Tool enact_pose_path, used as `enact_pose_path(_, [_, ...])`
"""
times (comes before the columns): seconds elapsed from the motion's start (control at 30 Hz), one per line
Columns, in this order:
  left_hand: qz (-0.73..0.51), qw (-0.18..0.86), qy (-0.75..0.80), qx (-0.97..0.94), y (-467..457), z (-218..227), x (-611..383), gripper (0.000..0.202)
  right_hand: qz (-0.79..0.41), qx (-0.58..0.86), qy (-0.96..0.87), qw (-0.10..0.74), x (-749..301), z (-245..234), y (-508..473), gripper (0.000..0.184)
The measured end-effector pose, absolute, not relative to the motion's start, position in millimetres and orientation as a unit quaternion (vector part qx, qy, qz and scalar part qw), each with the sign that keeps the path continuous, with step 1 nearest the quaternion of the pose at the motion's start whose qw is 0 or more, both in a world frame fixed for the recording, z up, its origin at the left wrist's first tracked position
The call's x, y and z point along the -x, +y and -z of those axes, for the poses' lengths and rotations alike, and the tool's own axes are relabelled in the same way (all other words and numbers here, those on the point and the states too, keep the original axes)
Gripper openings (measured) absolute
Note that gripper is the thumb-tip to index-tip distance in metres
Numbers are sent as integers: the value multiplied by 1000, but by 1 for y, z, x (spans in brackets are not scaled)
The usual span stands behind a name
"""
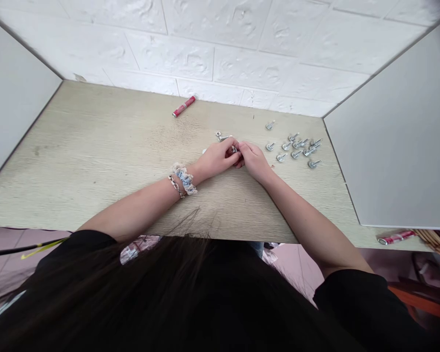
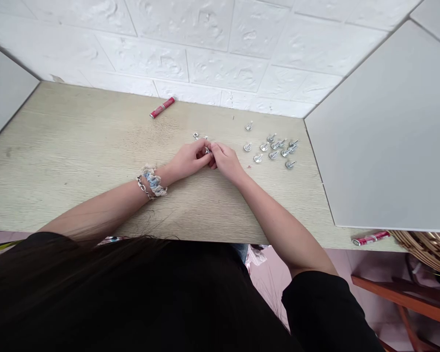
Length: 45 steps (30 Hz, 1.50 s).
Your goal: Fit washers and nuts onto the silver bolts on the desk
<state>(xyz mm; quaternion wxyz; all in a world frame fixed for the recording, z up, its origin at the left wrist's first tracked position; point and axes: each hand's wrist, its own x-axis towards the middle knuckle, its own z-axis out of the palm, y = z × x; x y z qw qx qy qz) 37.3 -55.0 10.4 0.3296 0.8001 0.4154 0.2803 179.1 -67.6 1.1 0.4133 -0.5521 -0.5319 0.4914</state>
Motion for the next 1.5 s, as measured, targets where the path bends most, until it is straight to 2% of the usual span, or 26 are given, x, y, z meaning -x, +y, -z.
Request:
enact_pose_path(0.47, [-280, 325, 411, -804, -54, -9, -38, 7, -486, 556, -535, 411, -179, -4, -68, 36])
enact_pose_path(0.63, [-283, 344, 406, -798, -54, -7, -38, 18, -486, 554, -543, 403, -179, -3, -68, 28])
enact_pose_path(0.87, [-281, 346, 401, -800, -53, -5, -38, 19, -489, 557, -539, 400, -179, -3, -68, 23])
enact_pose_path(1.33, [-287, 363, 396, -793, -54, -6, -38, 21, -485, 566, -535, 398, -178, -4, -68, 23])
enact_pose_path(1.5, [-291, 350, 396, -797, -52, -3, -38, 16, -500, 545, -529, 416, -179, -1, -68, 30])
